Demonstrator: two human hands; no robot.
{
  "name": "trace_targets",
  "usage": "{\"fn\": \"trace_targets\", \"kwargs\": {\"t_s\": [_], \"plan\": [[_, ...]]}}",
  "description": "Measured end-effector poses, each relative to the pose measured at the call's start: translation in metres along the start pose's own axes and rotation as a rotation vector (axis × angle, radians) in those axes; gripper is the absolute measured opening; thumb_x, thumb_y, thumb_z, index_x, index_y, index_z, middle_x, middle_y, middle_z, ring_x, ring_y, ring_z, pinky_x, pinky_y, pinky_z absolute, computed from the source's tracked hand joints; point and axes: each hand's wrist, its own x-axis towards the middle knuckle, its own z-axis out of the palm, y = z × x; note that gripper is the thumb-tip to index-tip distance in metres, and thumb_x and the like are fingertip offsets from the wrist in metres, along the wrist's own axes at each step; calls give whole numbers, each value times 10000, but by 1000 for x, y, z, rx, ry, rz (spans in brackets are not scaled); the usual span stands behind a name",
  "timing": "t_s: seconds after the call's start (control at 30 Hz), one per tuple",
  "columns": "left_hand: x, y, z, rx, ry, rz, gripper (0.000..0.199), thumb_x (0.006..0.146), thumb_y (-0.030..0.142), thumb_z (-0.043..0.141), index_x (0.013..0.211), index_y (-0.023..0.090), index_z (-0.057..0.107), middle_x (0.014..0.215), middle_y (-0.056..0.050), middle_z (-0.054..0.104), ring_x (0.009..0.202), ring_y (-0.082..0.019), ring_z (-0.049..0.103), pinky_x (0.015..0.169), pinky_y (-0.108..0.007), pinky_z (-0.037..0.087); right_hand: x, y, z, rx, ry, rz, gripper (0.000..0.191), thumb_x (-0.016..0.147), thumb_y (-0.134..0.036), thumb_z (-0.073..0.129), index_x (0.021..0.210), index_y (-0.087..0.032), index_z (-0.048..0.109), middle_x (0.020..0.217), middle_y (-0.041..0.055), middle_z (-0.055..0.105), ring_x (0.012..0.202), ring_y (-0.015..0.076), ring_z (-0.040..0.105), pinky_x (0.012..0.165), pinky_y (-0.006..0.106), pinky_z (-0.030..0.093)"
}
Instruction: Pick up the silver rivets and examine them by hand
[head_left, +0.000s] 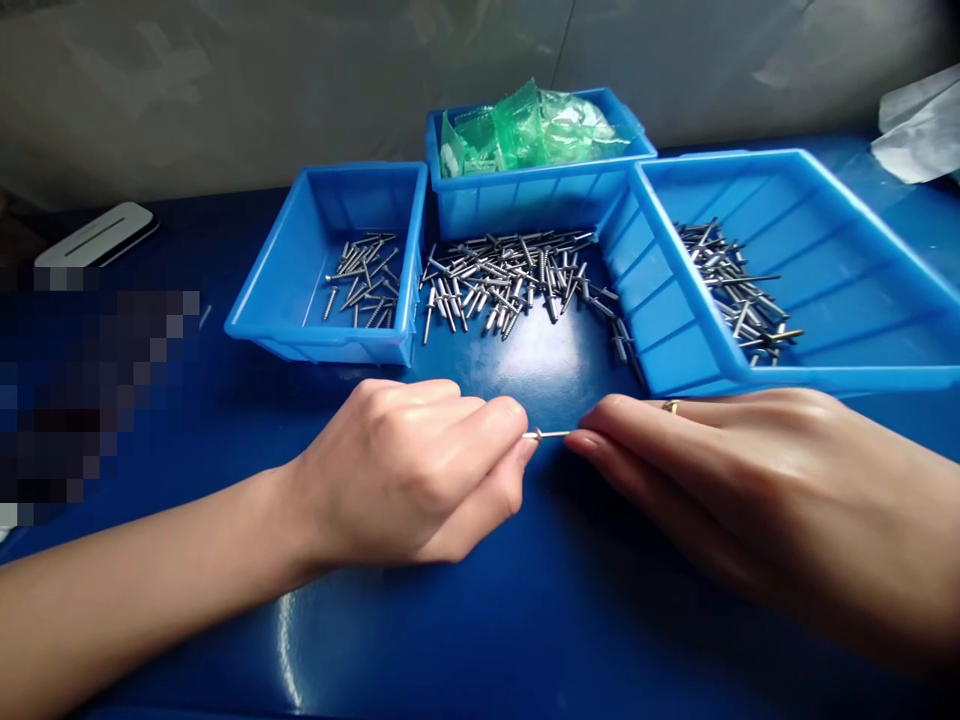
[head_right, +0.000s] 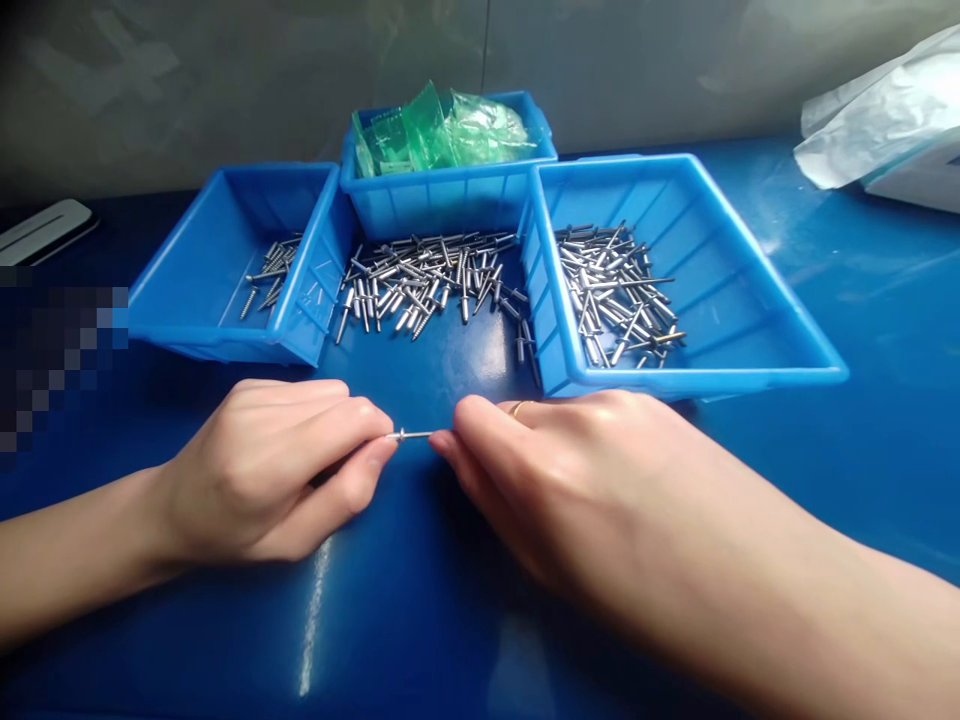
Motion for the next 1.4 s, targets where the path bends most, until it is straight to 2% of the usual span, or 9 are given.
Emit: {"fn": "trace_targets", "kwargs": {"t_s": [0.1, 0.23, 0.5, 0.63, 0.8, 1.0, 1.1, 1.23, 1.4], "plan": [[-1, -1, 0, 0, -19, 10, 586, 1380, 163, 416, 945, 164, 810, 757, 5, 742, 590, -183, 644, 580, -393, 505, 2, 1, 1, 57, 38, -58, 530, 1448, -344, 277, 1068, -262, 638, 704, -50, 655, 422, 146, 617, 467, 371, 389], [-1, -2, 1, 45, 15, -6, 606, 1399, 168, 371, 973, 191, 802, 722, 17, 730, 556, -187, 636, 540, -387, 481, -3, -1, 5, 91, 125, 75, 425, 1451, -405, 308, 1190, -288, 623, 688, -82, 604, 429, 175, 561, 486, 402, 323], [4, 1, -1, -19, 71, -32, 536, 1421, 205, 434, 1054, 181, 824, 799, 19, 826, 638, -145, 778, 603, -298, 592, -7, -1, -3, 178, 63, 40, 338, 1350, -149, 435, 1103, -313, 596, 803, -28, 763, 505, 181, 628, 517, 353, 429], [1, 3, -4, -50, 84, -28, 320, 1408, 215, 588, 1295, 157, 882, 997, -23, 964, 848, -161, 930, 774, -272, 723, -7, -3, 0, 237, 37, 24, 350, 1321, -97, 411, 1112, -311, 594, 817, -23, 759, 516, 181, 634, 531, 334, 456], [-5, 5, -6, -101, 79, -40, 232, 1361, 161, 701, 1318, 184, 928, 1037, -24, 994, 971, -179, 971, 950, -289, 808, -6, -5, -2, 251, 26, 26, 370, 1293, -56, 399, 1105, -307, 593, 828, -31, 732, 539, 176, 636, 562, 324, 444], [-7, 4, -8, -154, 61, 1, 151, 1289, 158, 827, 1326, 259, 934, 1167, -4, 1014, 1179, -190, 971, 1112, -276, 804, -7, -3, 1, 244, 53, 17, 439, 1429, -301, 332, 1102, -304, 623, 861, -17, 805, 537, 171, 679, 547, 333, 446], [-6, 4, -7, -112, 56, -14, 214, 1333, 192, 747, 1228, 249, 924, 1056, -2, 988, 1012, -184, 957, 973, -287, 798, -10, -2, 5, 193, 67, 90, 400, 1415, -410, 443, 1166, -290, 732, 830, -5, 813, 556, 204, 713, 522, 335, 409], [-2, 3, -3, 14, 96, -18, 392, 1375, 178, 626, 1079, 208, 882, 843, 9, 891, 674, -161, 809, 661, -328, 634, -13, -2, 8, 160, 13, 172, 318, 1297, -573, 703, 1247, -289, 838, 787, 20, 796, 660, 274, 774, 558, 323, 480], [-2, 1, 0, 36, 47, 18, 246, 1286, 163, 810, 1057, 219, 881, 859, 14, 877, 709, -170, 826, 678, -318, 628, -17, -3, 6, 168, -7, 162, 230, 1255, -490, 738, 1211, -293, 848, 809, 31, 807, 678, 275, 780, 590, 329, 543]]}}
